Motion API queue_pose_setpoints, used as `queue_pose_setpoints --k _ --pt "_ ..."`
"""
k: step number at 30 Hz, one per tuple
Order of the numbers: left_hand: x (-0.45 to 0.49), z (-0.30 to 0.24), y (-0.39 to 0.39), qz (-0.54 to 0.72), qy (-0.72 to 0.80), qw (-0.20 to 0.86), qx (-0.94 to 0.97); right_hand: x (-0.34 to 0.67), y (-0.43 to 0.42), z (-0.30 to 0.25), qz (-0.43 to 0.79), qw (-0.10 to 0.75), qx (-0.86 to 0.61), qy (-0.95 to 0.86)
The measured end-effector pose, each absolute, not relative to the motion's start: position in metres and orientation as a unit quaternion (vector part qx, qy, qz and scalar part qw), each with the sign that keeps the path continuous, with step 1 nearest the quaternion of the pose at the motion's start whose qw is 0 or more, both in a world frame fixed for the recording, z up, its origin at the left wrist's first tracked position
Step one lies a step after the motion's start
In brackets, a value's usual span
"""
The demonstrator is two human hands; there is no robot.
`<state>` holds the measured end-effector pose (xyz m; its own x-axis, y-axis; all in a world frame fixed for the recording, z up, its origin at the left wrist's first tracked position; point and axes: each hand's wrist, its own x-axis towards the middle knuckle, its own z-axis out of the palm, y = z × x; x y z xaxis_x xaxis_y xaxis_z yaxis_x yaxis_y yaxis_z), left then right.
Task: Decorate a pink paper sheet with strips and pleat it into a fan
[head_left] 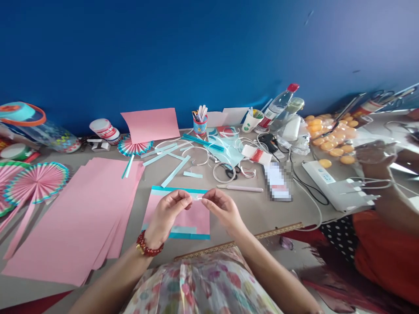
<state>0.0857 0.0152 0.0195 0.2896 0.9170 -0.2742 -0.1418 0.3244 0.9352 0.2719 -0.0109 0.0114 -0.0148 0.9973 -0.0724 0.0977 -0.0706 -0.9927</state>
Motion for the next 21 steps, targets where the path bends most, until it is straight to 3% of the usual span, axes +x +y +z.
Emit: queue_pose_setpoints --k 4,8,14,21 --pt "0.086 0.018 0.011 0.377 0.461 0.654 0.468 0.270 -0.013 0.007 0.521 0.472 -0.534 -0.469" --pt "0.081 0.015 0.002 0.362 0.468 0.602 0.536 0.275 -0.015 0.010 0.467 0.449 -0.562 -0.514" --pt "0.066 -0.003 -0.027 0.298 0.377 0.371 0.794 0.280 -0.029 0.009 0.418 0.417 -0.602 -0.538" --pt "0.049 -0.015 -0.031 0.191 0.341 0.247 0.886 0.285 -0.051 -0.001 0.440 0.416 -0.617 -0.503"
